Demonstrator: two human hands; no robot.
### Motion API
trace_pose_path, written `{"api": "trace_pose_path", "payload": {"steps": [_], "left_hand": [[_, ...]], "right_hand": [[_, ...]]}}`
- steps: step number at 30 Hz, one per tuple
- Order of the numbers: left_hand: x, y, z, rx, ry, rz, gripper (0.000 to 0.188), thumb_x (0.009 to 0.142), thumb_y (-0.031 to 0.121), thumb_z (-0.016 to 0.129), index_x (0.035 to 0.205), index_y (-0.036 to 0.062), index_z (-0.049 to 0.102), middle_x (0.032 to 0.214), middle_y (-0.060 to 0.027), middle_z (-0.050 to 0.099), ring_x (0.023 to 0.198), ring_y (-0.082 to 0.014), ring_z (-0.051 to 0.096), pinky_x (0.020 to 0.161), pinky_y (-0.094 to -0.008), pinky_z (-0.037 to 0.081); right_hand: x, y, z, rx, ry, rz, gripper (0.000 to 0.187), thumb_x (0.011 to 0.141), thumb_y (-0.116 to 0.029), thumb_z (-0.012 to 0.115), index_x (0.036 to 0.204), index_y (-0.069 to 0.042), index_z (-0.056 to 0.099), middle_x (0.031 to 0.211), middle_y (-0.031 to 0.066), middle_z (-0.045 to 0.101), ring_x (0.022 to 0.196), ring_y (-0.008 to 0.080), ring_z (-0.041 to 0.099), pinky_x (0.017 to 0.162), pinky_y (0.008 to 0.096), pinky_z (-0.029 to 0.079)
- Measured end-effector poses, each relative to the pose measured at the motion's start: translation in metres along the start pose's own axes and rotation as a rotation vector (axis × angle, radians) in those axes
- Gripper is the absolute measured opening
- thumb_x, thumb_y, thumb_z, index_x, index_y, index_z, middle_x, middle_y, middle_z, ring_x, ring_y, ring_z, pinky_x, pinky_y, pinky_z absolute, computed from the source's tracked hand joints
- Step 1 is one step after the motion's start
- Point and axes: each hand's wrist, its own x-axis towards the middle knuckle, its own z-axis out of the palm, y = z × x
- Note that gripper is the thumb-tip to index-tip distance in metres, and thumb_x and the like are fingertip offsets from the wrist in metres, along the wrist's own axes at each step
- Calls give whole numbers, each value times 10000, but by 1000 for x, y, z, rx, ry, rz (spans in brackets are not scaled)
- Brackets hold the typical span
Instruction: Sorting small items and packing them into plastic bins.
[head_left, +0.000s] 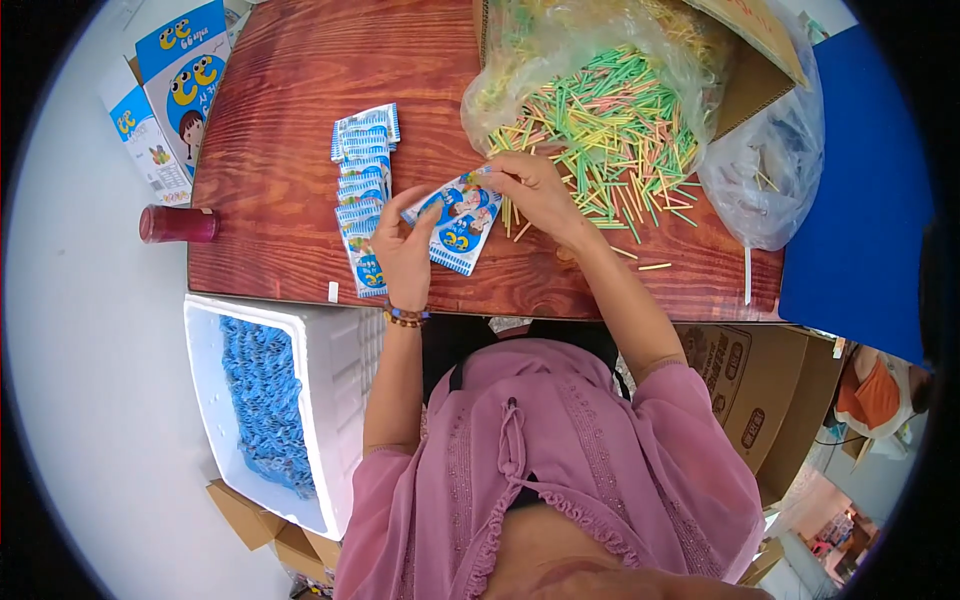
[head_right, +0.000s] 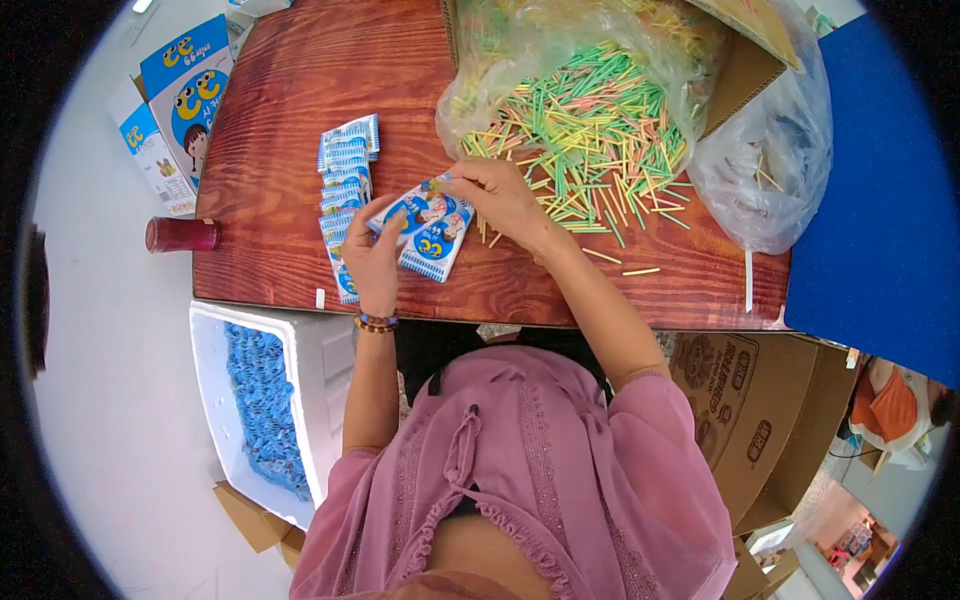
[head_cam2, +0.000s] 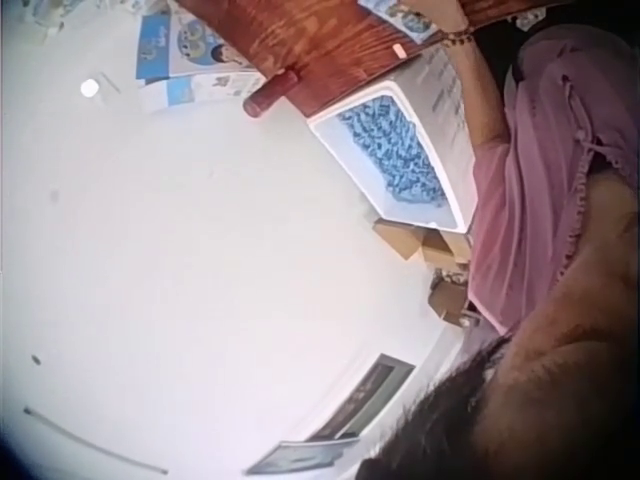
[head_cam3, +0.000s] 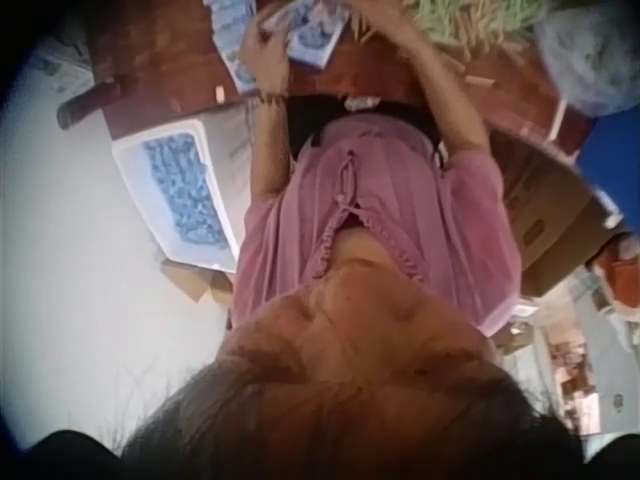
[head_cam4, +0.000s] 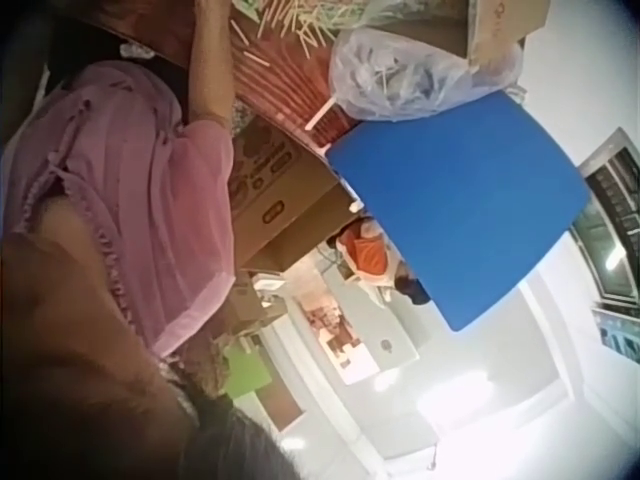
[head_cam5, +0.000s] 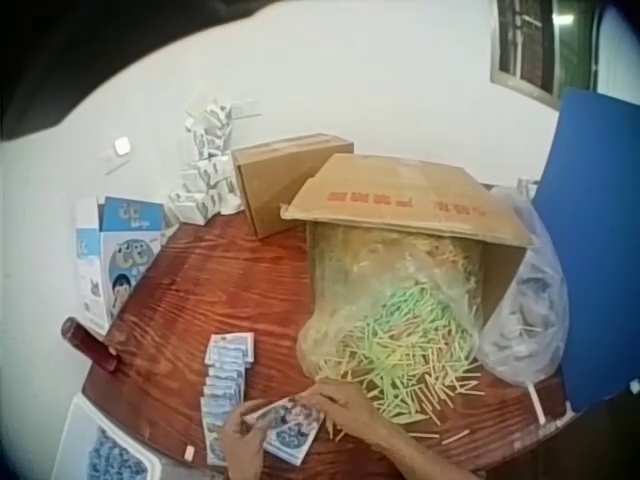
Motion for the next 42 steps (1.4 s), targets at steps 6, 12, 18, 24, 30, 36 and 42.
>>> {"api": "trace_pose_path", "payload": {"steps": [6,12,18,24,30,36,42], "left_hand": [[-3,18,11,-513,-159,-238,122,880,58,678,964,-30,687,850,-25,691,711,-39,604,618,-182,478],[-18,15,24,-478,-56,-265,134,907,79,652,966,-36,687,873,-44,695,727,-45,616,630,-192,494],[-25,10,29,-620,-58,-292,134,945,115,610,910,-1,666,866,-24,685,718,-49,602,638,-202,468],[-25,5,27,-800,-90,-442,197,969,189,586,957,7,662,943,-52,691,821,-103,640,724,-264,503],[-28,9,39,-840,-114,-440,215,973,180,579,963,-10,678,917,-51,697,762,-69,627,659,-228,493],[-36,-1,40,-739,-84,-391,203,980,149,561,942,-9,683,865,-27,683,743,-47,608,647,-208,480],[-36,0,32,-557,-129,-292,182,973,176,570,1023,21,652,971,-41,689,860,-123,662,739,-282,529]], "right_hand": [[-16,-9,-1,215,49,66,122,905,-97,624,959,-1,676,818,-15,646,746,30,560,639,203,450],[-26,8,-2,192,82,101,109,903,-92,626,941,-1,675,809,-19,646,722,20,550,617,189,439],[-36,2,-7,239,89,103,136,907,-124,623,865,-8,680,731,-19,625,654,31,530,590,209,426],[-44,-5,-25,269,165,-183,96,847,-92,681,911,-27,653,1070,34,595,998,146,555,869,301,435],[-42,-2,-18,-102,-34,-359,236,785,-117,740,1014,-76,700,1275,77,542,1221,245,478,1003,384,377],[-43,-15,-51,33,-121,-90,159,850,-161,673,945,-36,694,1029,67,639,942,210,603,864,344,470],[13,23,-117,-1008,327,-44,197,813,-228,680,943,-81,698,1061,98,659,1044,292,590,901,435,437]]}}
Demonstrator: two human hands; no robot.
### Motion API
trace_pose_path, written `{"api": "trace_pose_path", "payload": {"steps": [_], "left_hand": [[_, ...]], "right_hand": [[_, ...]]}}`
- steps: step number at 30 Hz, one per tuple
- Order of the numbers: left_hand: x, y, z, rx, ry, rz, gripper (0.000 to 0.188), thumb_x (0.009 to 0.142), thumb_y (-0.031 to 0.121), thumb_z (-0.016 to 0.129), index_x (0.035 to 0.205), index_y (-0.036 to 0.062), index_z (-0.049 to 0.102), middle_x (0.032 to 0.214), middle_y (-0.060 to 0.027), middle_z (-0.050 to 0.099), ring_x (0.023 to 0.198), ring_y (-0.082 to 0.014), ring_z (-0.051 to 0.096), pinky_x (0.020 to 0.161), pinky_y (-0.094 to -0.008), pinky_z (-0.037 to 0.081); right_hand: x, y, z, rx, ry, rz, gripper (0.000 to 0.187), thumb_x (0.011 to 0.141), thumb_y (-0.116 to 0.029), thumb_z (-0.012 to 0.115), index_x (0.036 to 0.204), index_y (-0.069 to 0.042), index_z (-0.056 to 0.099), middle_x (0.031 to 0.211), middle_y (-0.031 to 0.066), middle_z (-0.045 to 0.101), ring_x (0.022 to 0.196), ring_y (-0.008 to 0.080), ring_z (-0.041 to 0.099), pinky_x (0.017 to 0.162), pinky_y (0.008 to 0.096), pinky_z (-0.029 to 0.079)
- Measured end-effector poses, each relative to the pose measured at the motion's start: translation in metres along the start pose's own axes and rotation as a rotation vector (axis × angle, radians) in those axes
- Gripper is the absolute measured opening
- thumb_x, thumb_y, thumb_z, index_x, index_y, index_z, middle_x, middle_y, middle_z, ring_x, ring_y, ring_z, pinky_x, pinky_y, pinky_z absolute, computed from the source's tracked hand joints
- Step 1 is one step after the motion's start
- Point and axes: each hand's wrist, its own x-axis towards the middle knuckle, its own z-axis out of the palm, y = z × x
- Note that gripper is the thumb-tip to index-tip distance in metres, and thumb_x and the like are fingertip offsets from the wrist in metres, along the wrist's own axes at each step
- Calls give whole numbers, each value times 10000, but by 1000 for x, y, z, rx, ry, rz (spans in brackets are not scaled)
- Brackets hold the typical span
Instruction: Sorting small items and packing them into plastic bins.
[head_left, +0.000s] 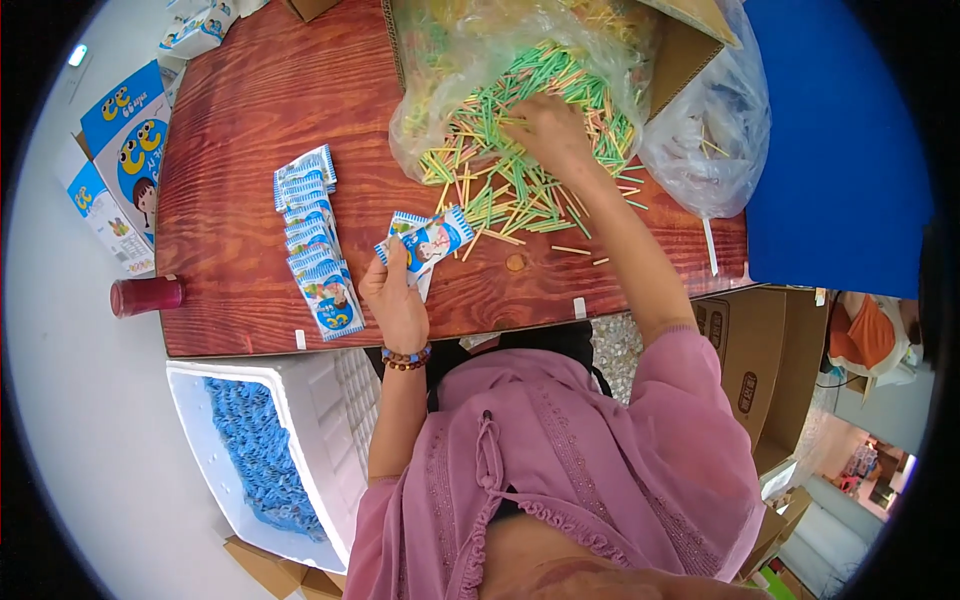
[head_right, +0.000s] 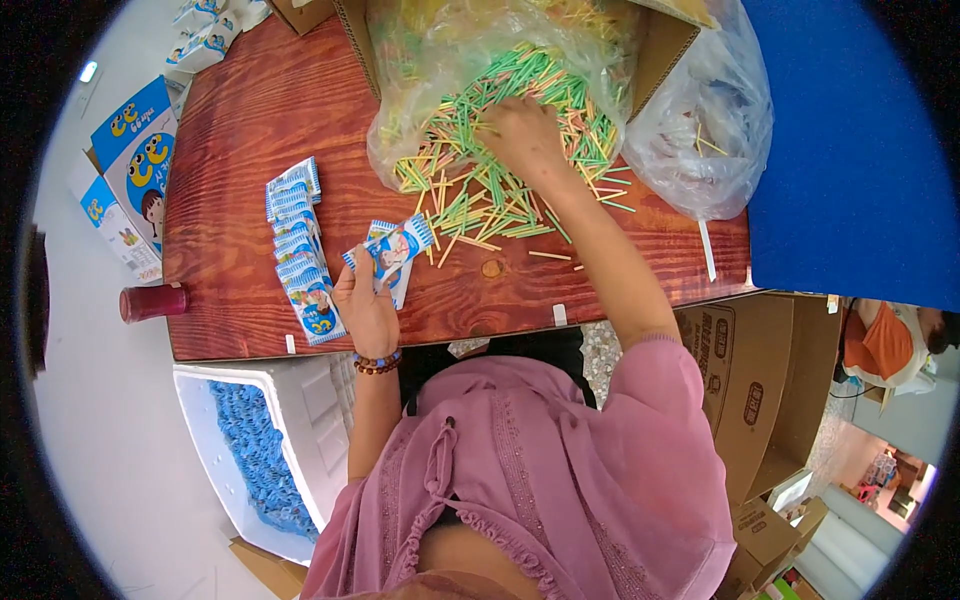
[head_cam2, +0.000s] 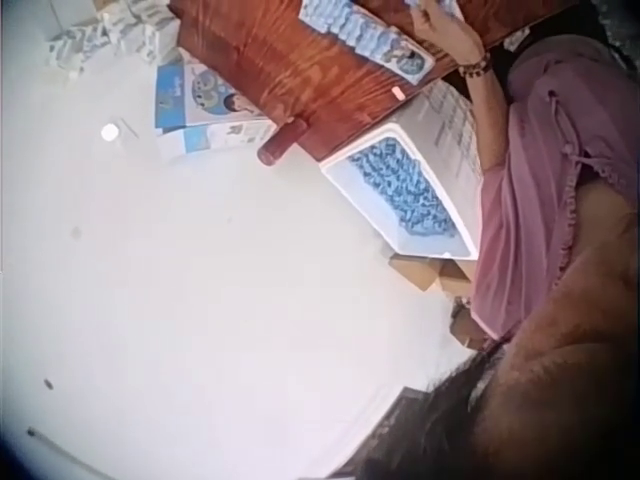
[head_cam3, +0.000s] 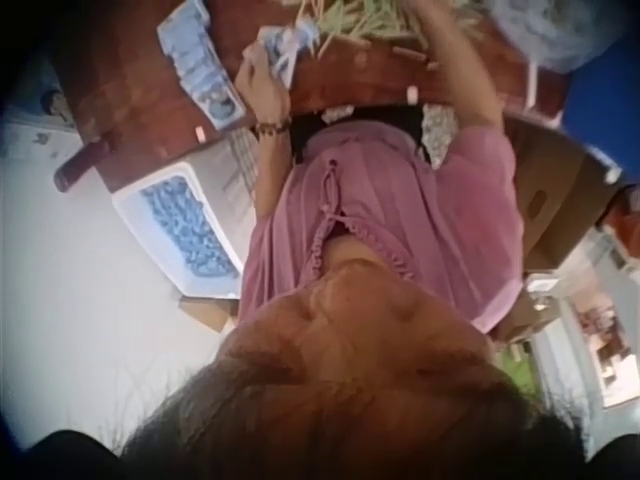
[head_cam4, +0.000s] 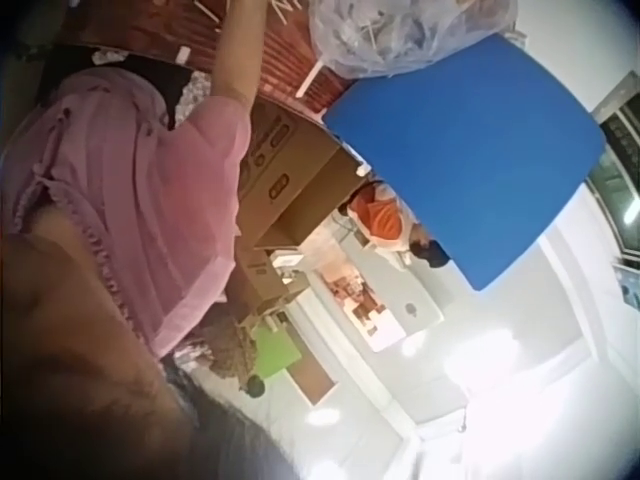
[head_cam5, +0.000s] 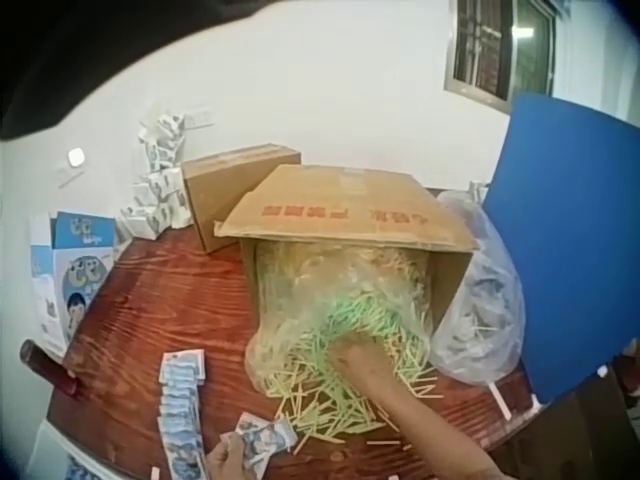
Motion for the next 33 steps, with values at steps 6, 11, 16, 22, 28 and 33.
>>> {"api": "trace_pose_path", "payload": {"steps": [6,11,16,22,28,33], "left_hand": [[1,3,-4,-104,30,-41,181,973,162,568,1029,12,652,976,-50,693,870,-117,660,743,-278,533],[2,1,-6,-151,33,-62,183,971,175,576,1026,18,651,987,-48,691,884,-116,658,745,-277,533],[3,3,-8,-219,54,-68,177,966,182,588,1016,25,652,993,-43,688,888,-115,657,741,-271,530],[4,5,-9,-192,75,-108,175,967,164,582,1026,13,650,986,-54,688,891,-119,658,754,-276,535],[6,2,-6,-294,58,-90,181,969,147,574,1025,-10,644,993,-79,687,889,-125,659,753,-277,541],[5,1,-9,-244,66,-78,168,964,130,578,1019,-13,647,988,-77,687,887,-118,656,750,-262,537]], "right_hand": [[13,-15,23,-468,-49,-125,203,784,-243,628,873,-63,651,917,118,628,925,269,605,803,444,418],[18,-23,42,-581,-27,-96,173,742,-136,590,873,-33,637,896,125,607,869,287,621,796,460,412],[14,-23,39,-510,32,11,193,763,-153,594,903,-26,633,910,119,620,894,289,621,824,483,415],[20,-25,42,-555,-93,70,236,802,-171,567,975,-16,607,984,138,641,943,283,612,834,510,412],[18,-20,58,-559,-85,97,233,849,-173,497,999,-22,593,1003,159,650,953,294,625,827,513,408],[25,-27,48,-542,-195,118,217,864,-174,490,990,-25,586,1003,175,651,965,299,629,830,505,408]]}}
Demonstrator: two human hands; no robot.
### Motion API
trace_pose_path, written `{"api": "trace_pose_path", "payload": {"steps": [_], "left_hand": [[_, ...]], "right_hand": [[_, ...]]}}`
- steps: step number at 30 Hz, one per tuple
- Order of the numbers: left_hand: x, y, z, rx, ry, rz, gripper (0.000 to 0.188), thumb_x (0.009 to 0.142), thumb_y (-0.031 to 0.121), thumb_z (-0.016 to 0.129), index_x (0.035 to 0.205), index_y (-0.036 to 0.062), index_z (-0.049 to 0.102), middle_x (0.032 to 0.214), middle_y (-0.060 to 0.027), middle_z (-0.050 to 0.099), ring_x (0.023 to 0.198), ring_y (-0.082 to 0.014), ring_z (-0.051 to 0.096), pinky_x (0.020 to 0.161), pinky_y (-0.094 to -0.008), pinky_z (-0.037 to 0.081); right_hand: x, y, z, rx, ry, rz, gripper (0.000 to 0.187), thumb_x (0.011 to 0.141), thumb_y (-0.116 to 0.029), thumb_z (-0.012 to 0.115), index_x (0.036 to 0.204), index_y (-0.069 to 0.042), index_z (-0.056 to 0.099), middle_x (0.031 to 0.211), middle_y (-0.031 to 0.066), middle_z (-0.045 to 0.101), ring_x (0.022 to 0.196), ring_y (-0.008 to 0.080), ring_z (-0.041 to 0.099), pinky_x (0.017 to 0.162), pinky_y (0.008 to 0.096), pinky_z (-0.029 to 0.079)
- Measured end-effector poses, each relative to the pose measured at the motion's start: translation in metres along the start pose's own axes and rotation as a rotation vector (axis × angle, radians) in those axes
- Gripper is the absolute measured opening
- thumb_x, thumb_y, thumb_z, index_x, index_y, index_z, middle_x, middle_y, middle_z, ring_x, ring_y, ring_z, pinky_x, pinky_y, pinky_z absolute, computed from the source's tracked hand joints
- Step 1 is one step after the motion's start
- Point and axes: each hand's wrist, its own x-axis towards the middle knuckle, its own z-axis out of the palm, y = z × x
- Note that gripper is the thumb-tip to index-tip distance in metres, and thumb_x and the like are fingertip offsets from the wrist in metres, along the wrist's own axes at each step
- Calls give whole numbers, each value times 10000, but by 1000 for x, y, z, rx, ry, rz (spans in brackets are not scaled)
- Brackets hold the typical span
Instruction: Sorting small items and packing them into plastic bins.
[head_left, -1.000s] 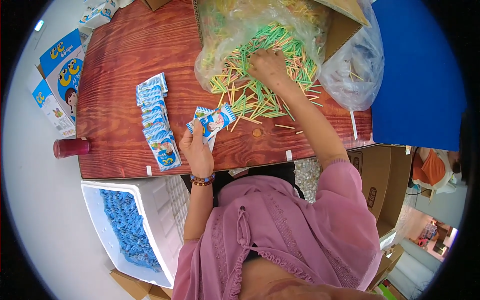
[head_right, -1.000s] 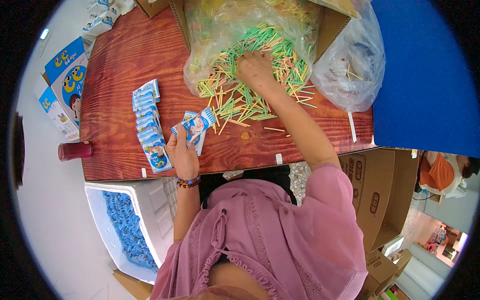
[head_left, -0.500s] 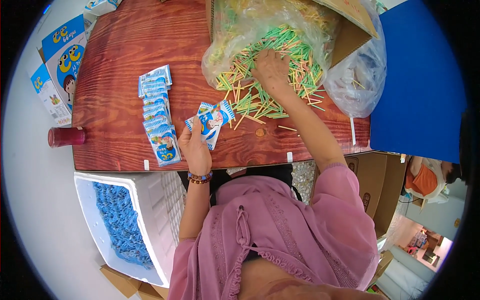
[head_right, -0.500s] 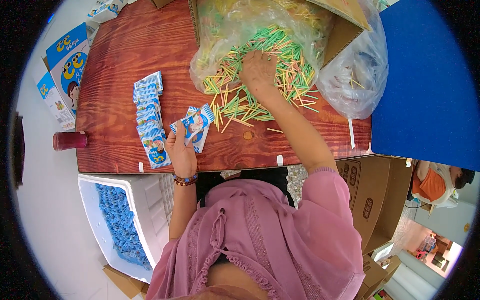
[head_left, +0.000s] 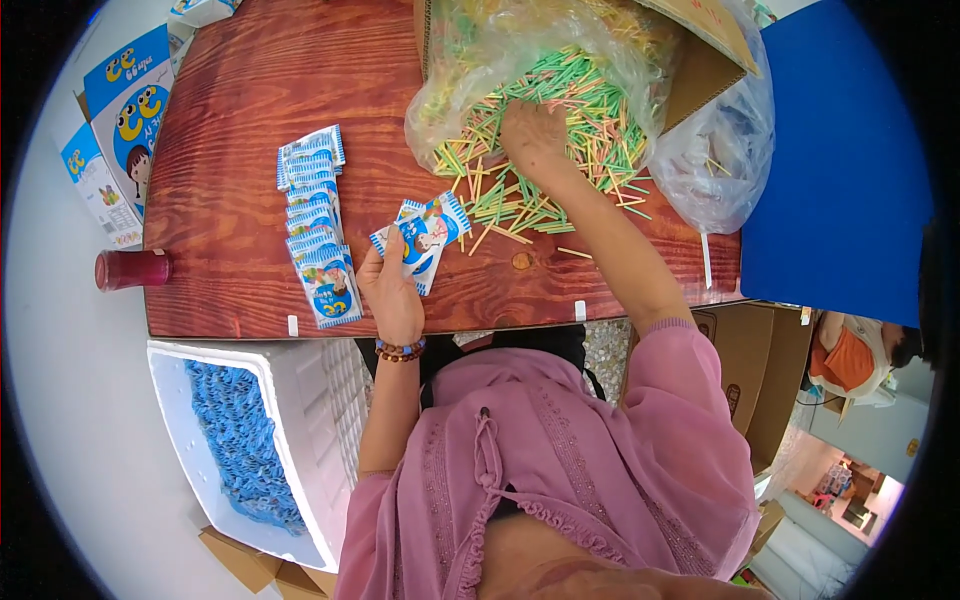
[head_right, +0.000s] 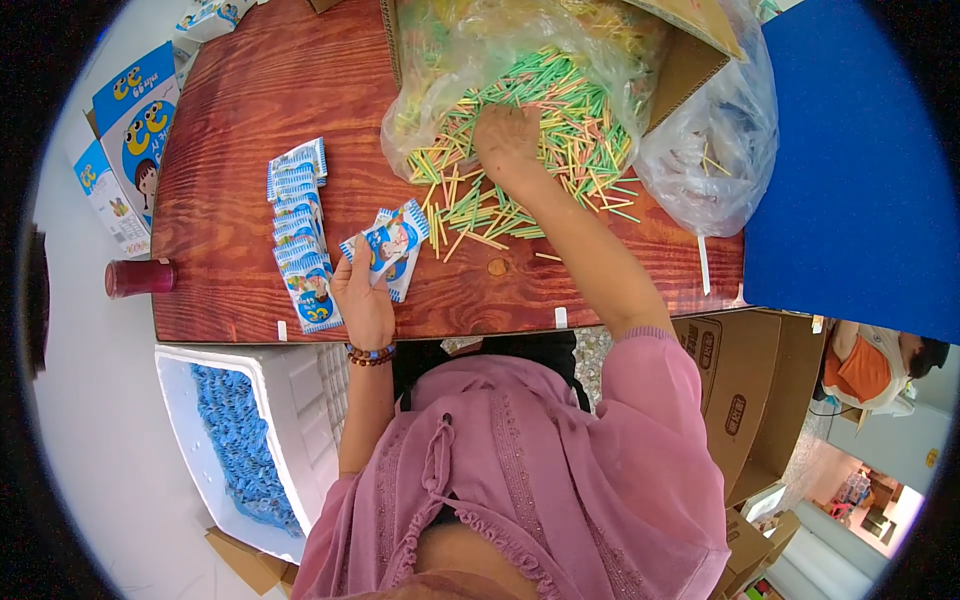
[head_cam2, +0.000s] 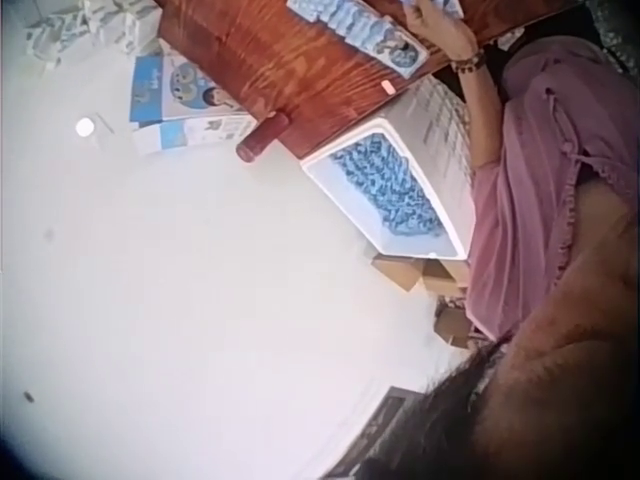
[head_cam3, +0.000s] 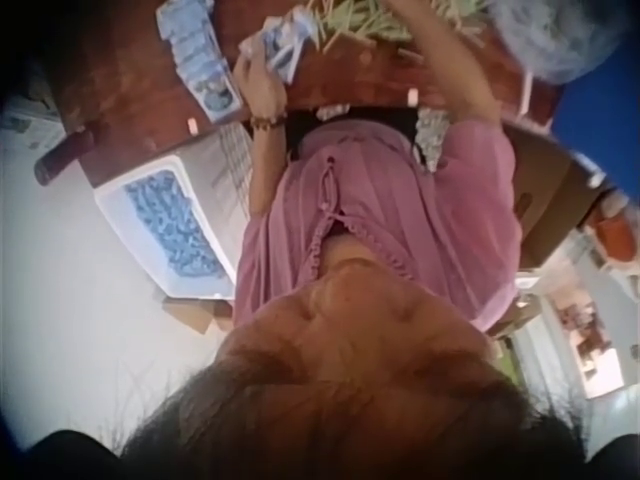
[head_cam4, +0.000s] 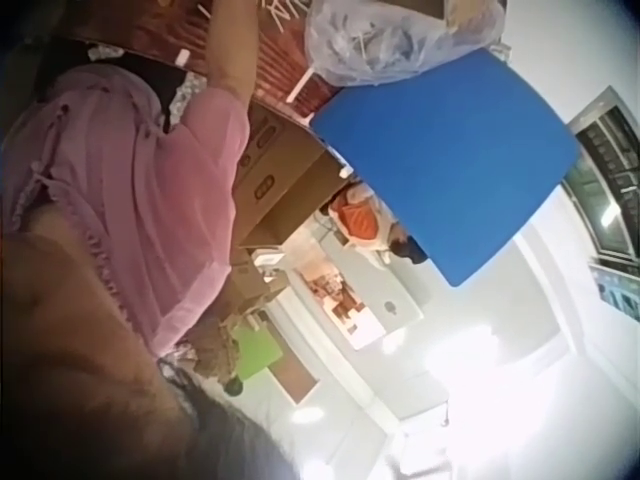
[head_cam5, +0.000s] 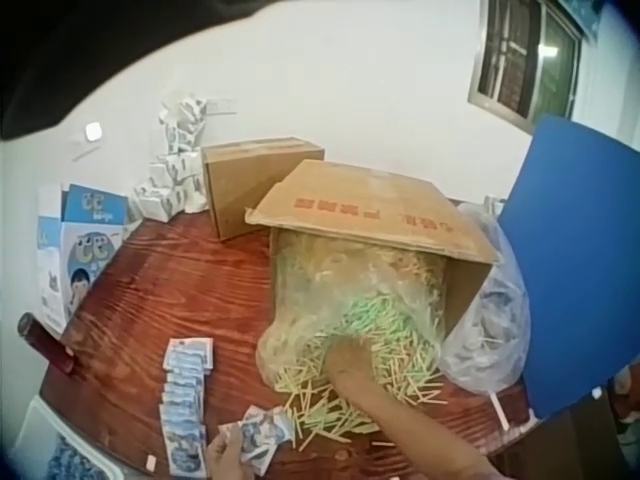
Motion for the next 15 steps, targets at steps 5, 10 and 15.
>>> {"api": "trace_pose_path", "payload": {"steps": [5,10,15], "left_hand": [[1,1,3,-39,-5,-10,160,962,126,579,1010,-7,653,990,-77,689,878,-121,657,762,-268,533],[1,1,-1,-46,-14,-14,159,961,127,581,1021,-4,649,996,-76,691,882,-127,659,778,-278,532],[2,1,-2,-49,-7,-14,156,960,130,582,1024,4,649,999,-72,692,884,-126,662,768,-269,534]], "right_hand": [[3,13,2,128,-47,-134,213,872,-107,464,1025,6,559,998,200,649,967,360,623,833,512,409],[0,30,-10,173,-68,-188,209,844,-66,515,1032,2,574,988,182,665,942,325,641,889,498,417],[-4,45,-14,41,36,-298,223,839,-53,485,1052,-14,536,912,148,669,891,321,649,835,488,432]]}}
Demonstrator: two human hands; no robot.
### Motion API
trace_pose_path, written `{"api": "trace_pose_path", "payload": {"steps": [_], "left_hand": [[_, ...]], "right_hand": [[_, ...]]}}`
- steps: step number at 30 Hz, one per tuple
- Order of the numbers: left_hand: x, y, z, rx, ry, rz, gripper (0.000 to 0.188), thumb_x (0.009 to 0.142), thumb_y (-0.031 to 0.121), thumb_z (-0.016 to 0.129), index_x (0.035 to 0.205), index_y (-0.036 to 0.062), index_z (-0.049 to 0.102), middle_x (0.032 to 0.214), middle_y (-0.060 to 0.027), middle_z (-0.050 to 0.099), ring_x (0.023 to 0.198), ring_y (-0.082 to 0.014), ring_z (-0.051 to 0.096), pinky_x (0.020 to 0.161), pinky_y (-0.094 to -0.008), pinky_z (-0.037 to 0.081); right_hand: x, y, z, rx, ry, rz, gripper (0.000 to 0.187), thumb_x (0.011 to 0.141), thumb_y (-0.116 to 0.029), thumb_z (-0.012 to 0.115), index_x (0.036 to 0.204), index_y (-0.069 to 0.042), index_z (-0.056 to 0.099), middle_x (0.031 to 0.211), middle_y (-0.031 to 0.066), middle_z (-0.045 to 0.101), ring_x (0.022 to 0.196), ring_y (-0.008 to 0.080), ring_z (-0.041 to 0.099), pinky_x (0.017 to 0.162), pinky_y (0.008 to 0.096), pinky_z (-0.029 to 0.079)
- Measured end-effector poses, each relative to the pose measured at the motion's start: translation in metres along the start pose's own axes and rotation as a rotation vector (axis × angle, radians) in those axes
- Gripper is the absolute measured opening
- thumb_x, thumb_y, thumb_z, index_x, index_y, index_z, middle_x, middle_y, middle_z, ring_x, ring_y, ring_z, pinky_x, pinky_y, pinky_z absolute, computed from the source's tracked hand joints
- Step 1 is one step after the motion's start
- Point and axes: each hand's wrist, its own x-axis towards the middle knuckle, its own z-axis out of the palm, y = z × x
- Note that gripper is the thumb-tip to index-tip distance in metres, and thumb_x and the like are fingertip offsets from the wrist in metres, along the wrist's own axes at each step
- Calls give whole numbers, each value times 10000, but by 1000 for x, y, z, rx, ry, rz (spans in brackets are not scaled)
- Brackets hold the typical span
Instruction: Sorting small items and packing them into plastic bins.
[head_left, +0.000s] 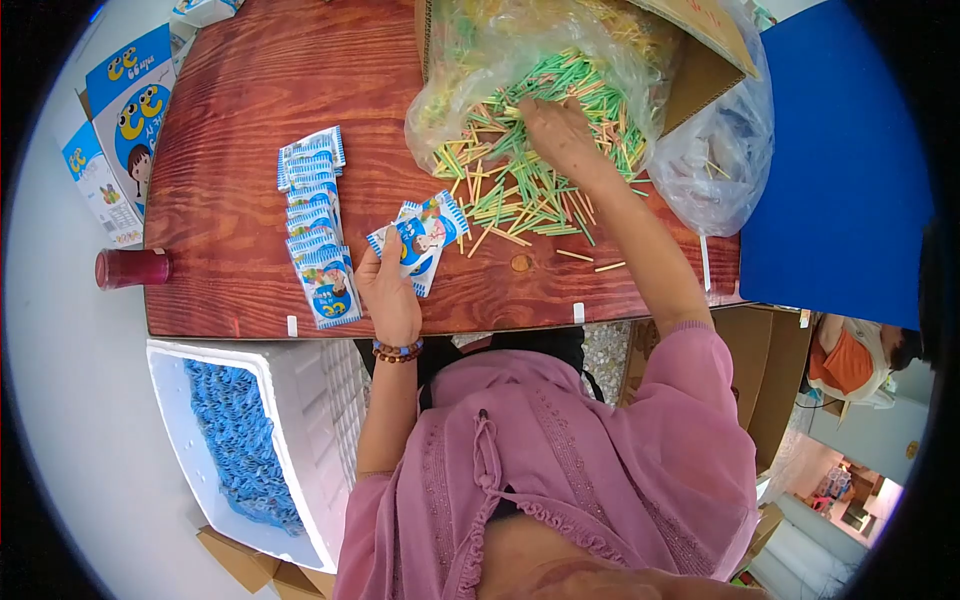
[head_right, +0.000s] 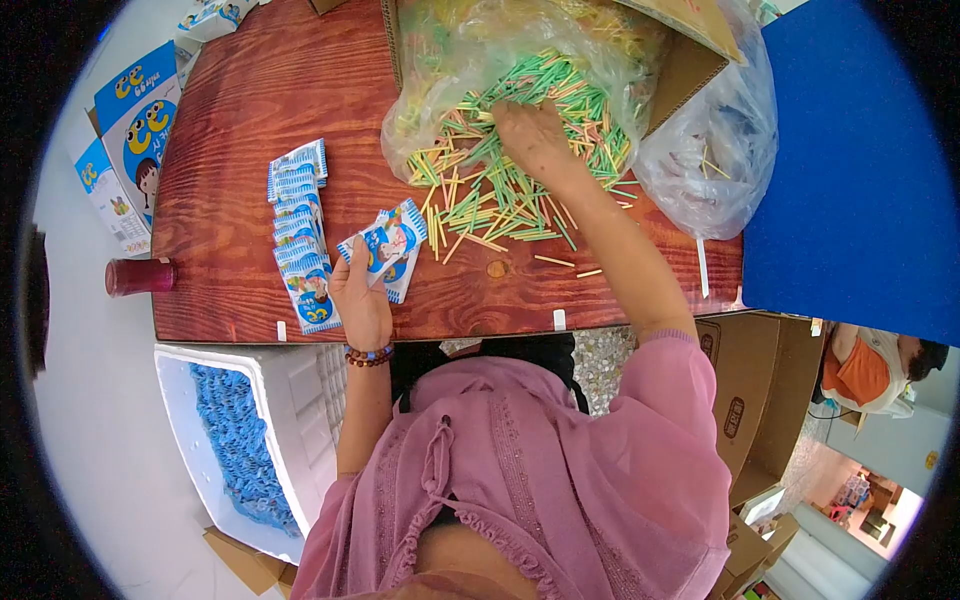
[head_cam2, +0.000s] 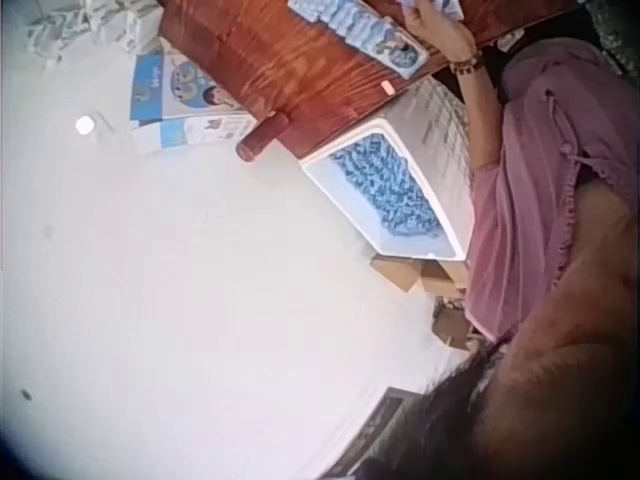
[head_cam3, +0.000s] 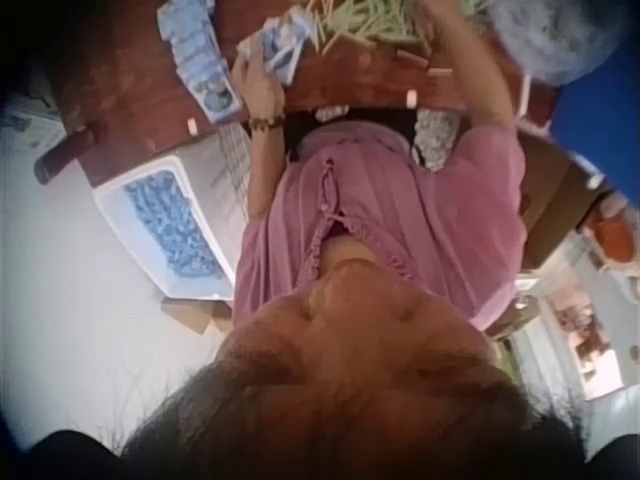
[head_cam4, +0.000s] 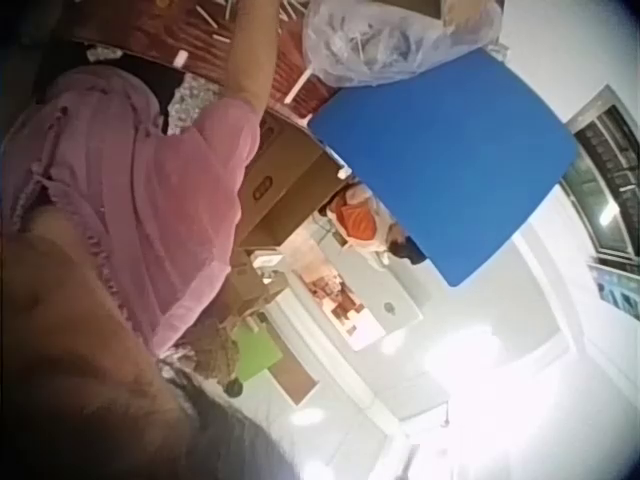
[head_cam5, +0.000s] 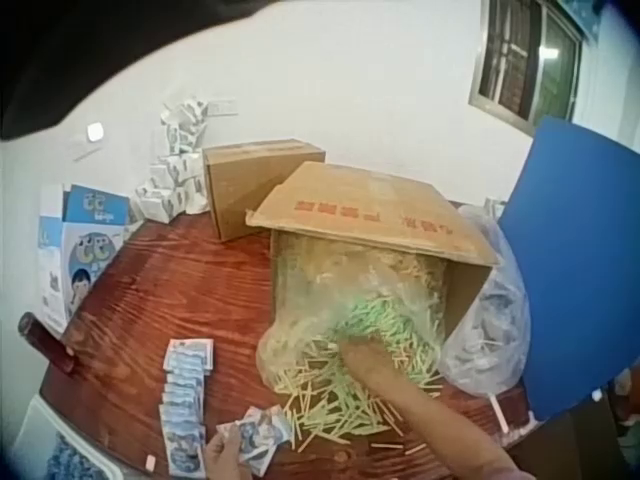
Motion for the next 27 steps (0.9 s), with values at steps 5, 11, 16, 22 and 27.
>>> {"api": "trace_pose_path", "payload": {"steps": [5,11,16,22,27], "left_hand": [[-3,4,11,6,31,5,146,959,124,585,1000,3,656,965,-54,693,828,-89,644,712,-238,513],[-5,8,15,20,46,18,153,960,129,588,976,-3,664,923,-37,693,771,-49,620,660,-208,489],[-5,7,12,42,69,32,164,964,133,583,972,-9,665,916,-37,692,761,-45,615,653,-203,484],[-5,5,17,50,40,21,159,963,107,577,973,-29,659,910,-41,686,762,-51,619,643,-200,477],[-9,7,17,77,25,27,164,964,112,574,992,-30,653,937,-57,688,789,-71,645,664,-217,505]], "right_hand": [[6,9,10,-198,117,-116,235,840,-112,537,1074,-99,553,877,105,666,835,240,659,835,434,449],[16,9,19,-224,236,-159,191,798,-83,570,983,-116,604,848,82,645,805,243,648,852,400,424],[4,13,6,-167,187,-31,310,797,-88,600,1105,-127,604,1032,115,579,989,270,583,892,435,394],[-17,25,16,185,449,88,319,853,-118,594,1167,-75,567,1173,142,519,1134,311,487,987,437,337],[-45,23,16,1293,321,391,199,983,-138,492,1139,-14,512,1058,92,595,952,201,604,877,335,455]]}}
